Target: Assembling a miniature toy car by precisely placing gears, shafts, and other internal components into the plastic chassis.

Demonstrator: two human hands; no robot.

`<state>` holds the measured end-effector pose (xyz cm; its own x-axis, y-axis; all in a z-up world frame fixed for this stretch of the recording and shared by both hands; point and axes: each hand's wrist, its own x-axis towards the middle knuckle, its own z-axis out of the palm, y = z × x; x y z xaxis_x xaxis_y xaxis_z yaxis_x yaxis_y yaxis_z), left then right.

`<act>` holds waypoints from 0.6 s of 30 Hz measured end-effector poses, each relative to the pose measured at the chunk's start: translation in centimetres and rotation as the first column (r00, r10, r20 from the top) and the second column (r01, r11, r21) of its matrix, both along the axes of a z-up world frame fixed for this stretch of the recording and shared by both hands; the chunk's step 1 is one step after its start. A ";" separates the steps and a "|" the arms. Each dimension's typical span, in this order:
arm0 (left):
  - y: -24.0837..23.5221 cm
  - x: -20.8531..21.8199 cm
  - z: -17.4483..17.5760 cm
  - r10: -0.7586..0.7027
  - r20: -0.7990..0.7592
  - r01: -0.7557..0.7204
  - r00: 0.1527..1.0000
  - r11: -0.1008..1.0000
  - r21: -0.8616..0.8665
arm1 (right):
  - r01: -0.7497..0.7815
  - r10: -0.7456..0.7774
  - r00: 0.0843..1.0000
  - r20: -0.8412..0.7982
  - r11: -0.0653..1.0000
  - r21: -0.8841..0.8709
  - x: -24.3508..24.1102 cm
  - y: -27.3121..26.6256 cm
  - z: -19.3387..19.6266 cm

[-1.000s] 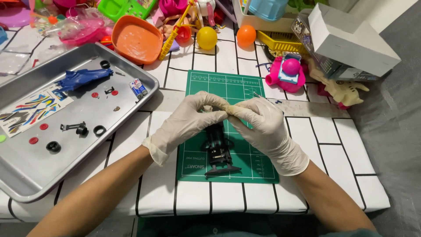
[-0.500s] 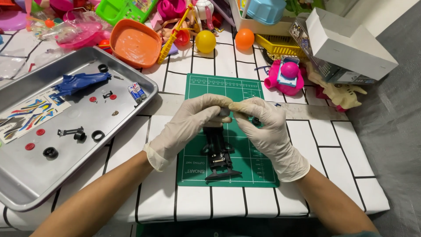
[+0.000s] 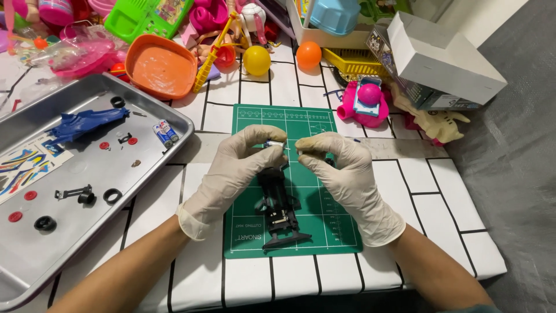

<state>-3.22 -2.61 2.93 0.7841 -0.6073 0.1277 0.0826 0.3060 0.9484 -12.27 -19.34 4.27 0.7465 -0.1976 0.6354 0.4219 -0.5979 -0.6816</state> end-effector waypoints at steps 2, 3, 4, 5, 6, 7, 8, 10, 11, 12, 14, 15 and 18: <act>0.1 -0.4 0.3 0.012 0.010 -0.012 1.000 1.000 0.000 | -0.012 0.015 0.999 -0.043 0.996 0.086 -0.1 0.1 -0.1; 0.2 -0.6 0.6 0.025 0.011 -0.025 1.000 1.000 0.003 | -0.017 0.026 0.997 -0.071 0.992 0.126 -0.1 0.1 -0.1; 0.3 -0.9 0.9 0.039 0.011 -0.039 0.999 0.999 0.005 | -0.023 0.040 0.994 -0.099 0.986 0.166 -0.2 0.1 -0.1; 0.3 -0.7 0.7 0.038 0.011 -0.038 0.999 0.999 0.005 | -0.022 0.038 0.994 -0.100 0.986 0.165 -0.2 0.1 -0.1; 0.2 -0.6 0.4 0.043 0.021 -0.043 0.999 0.999 0.003 | -0.029 0.051 0.993 -0.110 0.980 0.197 -0.1 0.0 -0.1; 0.2 -0.4 0.2 0.048 0.032 -0.048 0.998 0.999 0.002 | -0.035 0.064 0.991 -0.120 0.973 0.229 -0.1 0.0 -0.2; 0.2 -0.6 0.3 0.047 0.031 -0.047 0.998 0.999 0.001 | -0.034 0.063 0.991 -0.121 0.973 0.228 -0.1 -0.1 -0.2; 0.2 -0.9 0.5 0.041 0.045 -0.042 0.998 0.999 0.031 | -0.049 0.109 0.979 -0.172 0.946 0.319 -0.1 -0.2 -0.3; 0.1 -0.9 0.4 0.039 0.045 -0.041 0.998 0.999 0.031 | -0.047 0.107 0.979 -0.172 0.946 0.319 0.0 -0.3 -0.3; 0.1 -0.9 0.3 0.040 0.058 -0.043 0.997 0.998 0.043 | -0.043 0.115 0.974 -0.193 0.938 0.344 0.0 -0.3 -0.3; 0.1 -1.0 0.2 0.041 0.070 -0.044 0.997 0.997 0.055 | -0.038 0.125 0.969 -0.214 0.929 0.369 0.1 -0.4 -0.5; 0.1 -1.1 0.2 0.046 0.080 -0.050 0.996 0.998 0.044 | -0.039 0.132 0.967 -0.218 0.922 0.386 0.1 -0.4 -0.6; -0.1 -1.2 -0.1 0.062 0.076 -0.064 0.995 0.998 0.027 | -0.032 0.144 0.961 -0.238 0.908 0.418 0.2 -0.6 -0.7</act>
